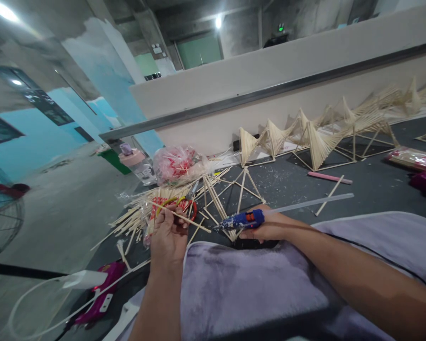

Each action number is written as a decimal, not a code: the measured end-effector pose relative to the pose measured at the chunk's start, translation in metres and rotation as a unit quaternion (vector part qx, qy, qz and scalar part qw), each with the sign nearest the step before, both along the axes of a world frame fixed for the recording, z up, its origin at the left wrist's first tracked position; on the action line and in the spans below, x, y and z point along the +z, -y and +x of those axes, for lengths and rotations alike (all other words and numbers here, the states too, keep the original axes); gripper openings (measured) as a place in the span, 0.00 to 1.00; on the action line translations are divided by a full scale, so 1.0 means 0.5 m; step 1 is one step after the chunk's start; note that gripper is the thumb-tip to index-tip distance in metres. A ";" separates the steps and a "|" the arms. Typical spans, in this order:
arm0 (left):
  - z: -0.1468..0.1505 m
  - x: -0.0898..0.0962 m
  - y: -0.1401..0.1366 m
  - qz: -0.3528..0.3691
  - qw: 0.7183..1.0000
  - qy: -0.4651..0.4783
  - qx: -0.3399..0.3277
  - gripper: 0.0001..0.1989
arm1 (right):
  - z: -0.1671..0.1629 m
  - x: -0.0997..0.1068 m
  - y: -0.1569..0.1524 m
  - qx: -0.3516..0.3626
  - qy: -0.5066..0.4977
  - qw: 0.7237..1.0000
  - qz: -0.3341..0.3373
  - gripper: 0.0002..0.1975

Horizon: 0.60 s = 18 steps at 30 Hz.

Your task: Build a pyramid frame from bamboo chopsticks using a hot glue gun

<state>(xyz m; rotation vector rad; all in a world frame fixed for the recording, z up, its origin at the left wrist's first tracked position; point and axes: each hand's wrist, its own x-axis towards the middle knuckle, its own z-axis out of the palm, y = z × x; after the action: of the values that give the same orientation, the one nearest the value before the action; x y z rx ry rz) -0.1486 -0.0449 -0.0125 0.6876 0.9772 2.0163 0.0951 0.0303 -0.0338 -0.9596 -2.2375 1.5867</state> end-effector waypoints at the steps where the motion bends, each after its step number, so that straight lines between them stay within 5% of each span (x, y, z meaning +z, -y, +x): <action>1: 0.002 0.002 0.002 -0.006 1.000 0.007 -0.021 0.09 | 0.001 0.002 -0.002 -0.011 0.003 1.000 0.006 0.19; 9: 0.032 0.013 0.025 -0.171 0.940 -0.028 -0.293 0.06 | 0.007 0.023 -0.015 -0.106 -0.083 0.991 -0.009 0.12; 18: 0.043 0.009 0.032 -0.228 0.893 -0.084 -0.379 0.07 | 0.004 0.024 -0.017 -0.161 -0.114 0.980 -0.016 0.15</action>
<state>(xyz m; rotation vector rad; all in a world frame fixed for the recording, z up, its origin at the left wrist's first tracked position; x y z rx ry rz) -0.1271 -0.0607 -0.0082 0.8210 1.0210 1.0123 0.0969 0.0389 -0.0218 -1.0285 -1.8038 1.5043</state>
